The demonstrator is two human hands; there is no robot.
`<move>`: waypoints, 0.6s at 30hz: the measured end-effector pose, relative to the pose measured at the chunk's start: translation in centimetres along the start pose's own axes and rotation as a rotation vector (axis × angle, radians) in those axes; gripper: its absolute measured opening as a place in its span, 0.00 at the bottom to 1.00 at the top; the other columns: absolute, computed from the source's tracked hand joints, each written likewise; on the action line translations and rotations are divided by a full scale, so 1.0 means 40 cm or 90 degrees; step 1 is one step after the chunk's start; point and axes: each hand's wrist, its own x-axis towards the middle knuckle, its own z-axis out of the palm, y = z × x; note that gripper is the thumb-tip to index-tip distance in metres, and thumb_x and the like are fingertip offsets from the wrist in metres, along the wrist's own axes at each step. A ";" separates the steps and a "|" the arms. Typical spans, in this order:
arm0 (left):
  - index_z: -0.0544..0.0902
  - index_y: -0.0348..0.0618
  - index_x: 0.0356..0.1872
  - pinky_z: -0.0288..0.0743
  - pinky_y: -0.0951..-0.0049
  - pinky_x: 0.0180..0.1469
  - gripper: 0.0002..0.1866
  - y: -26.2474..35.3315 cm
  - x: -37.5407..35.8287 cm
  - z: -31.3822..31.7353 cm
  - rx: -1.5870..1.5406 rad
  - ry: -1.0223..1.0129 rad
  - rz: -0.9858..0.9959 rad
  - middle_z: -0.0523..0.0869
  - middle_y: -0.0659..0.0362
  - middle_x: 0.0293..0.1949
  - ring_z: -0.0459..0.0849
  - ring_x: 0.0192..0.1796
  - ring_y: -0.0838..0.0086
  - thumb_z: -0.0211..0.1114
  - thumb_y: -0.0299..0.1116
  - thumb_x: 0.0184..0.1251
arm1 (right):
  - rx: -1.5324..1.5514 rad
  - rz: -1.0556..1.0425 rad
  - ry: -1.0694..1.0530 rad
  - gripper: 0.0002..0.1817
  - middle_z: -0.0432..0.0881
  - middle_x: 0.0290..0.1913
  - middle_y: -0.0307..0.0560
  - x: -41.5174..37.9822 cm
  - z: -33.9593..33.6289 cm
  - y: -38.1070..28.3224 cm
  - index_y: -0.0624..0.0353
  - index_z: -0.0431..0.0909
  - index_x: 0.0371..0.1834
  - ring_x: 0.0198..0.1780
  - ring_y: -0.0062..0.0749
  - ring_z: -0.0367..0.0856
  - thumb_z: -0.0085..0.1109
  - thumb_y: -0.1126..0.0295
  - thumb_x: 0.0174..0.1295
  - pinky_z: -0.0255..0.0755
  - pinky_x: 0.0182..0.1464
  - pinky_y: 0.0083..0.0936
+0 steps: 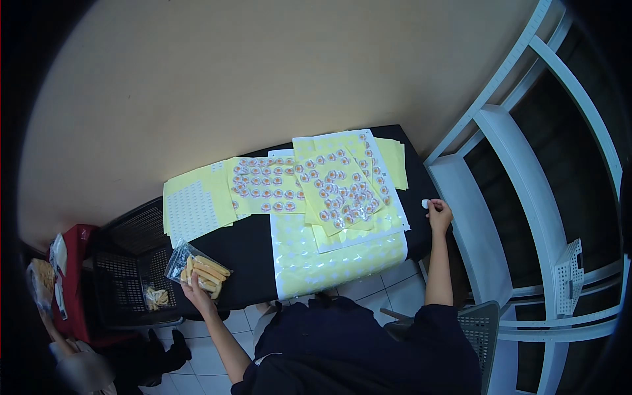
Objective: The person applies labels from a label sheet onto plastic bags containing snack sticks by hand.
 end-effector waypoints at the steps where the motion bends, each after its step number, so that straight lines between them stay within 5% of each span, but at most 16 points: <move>1: 0.67 0.35 0.52 0.68 0.75 0.50 0.17 0.001 -0.001 0.002 0.026 -0.008 0.021 0.75 0.55 0.46 0.75 0.47 0.74 0.54 0.29 0.62 | -0.100 -0.153 0.051 0.04 0.78 0.28 0.46 0.005 0.004 0.013 0.64 0.78 0.26 0.29 0.35 0.78 0.61 0.76 0.48 0.70 0.24 0.21; 4: 0.68 0.35 0.50 0.68 0.75 0.49 0.16 -0.007 0.001 0.005 0.060 -0.009 0.052 0.76 0.55 0.44 0.75 0.46 0.75 0.54 0.29 0.62 | -0.191 -0.330 0.100 0.05 0.77 0.27 0.48 -0.021 -0.001 -0.031 0.65 0.79 0.23 0.22 0.29 0.75 0.62 0.73 0.48 0.68 0.23 0.20; 8: 0.68 0.36 0.49 0.69 0.76 0.48 0.15 0.003 -0.004 0.008 0.058 -0.004 0.033 0.76 0.56 0.43 0.75 0.44 0.76 0.54 0.29 0.62 | -0.214 -0.322 0.058 0.05 0.77 0.29 0.49 -0.025 0.004 -0.029 0.65 0.80 0.25 0.28 0.37 0.76 0.63 0.74 0.46 0.70 0.27 0.26; 16: 0.67 0.34 0.51 0.68 0.75 0.49 0.17 -0.001 0.008 0.001 0.047 -0.009 0.028 0.75 0.55 0.46 0.75 0.46 0.75 0.54 0.28 0.62 | 0.011 -0.023 -0.023 0.06 0.77 0.30 0.48 -0.034 0.015 -0.003 0.63 0.80 0.32 0.25 0.33 0.77 0.58 0.74 0.51 0.70 0.28 0.23; 17: 0.67 0.34 0.51 0.68 0.75 0.49 0.17 -0.006 0.013 -0.006 0.047 -0.010 0.028 0.75 0.55 0.46 0.75 0.46 0.75 0.54 0.28 0.62 | 0.010 -0.022 -0.023 0.06 0.77 0.30 0.48 -0.037 0.020 -0.004 0.63 0.80 0.32 0.25 0.33 0.77 0.58 0.74 0.51 0.70 0.28 0.23; 18: 0.66 0.34 0.52 0.68 0.75 0.50 0.17 -0.015 0.018 -0.014 0.034 -0.014 0.025 0.75 0.54 0.47 0.74 0.47 0.74 0.54 0.27 0.62 | -0.044 -0.164 0.050 0.06 0.77 0.31 0.47 -0.048 0.027 -0.026 0.63 0.80 0.32 0.26 0.32 0.77 0.57 0.74 0.52 0.70 0.28 0.23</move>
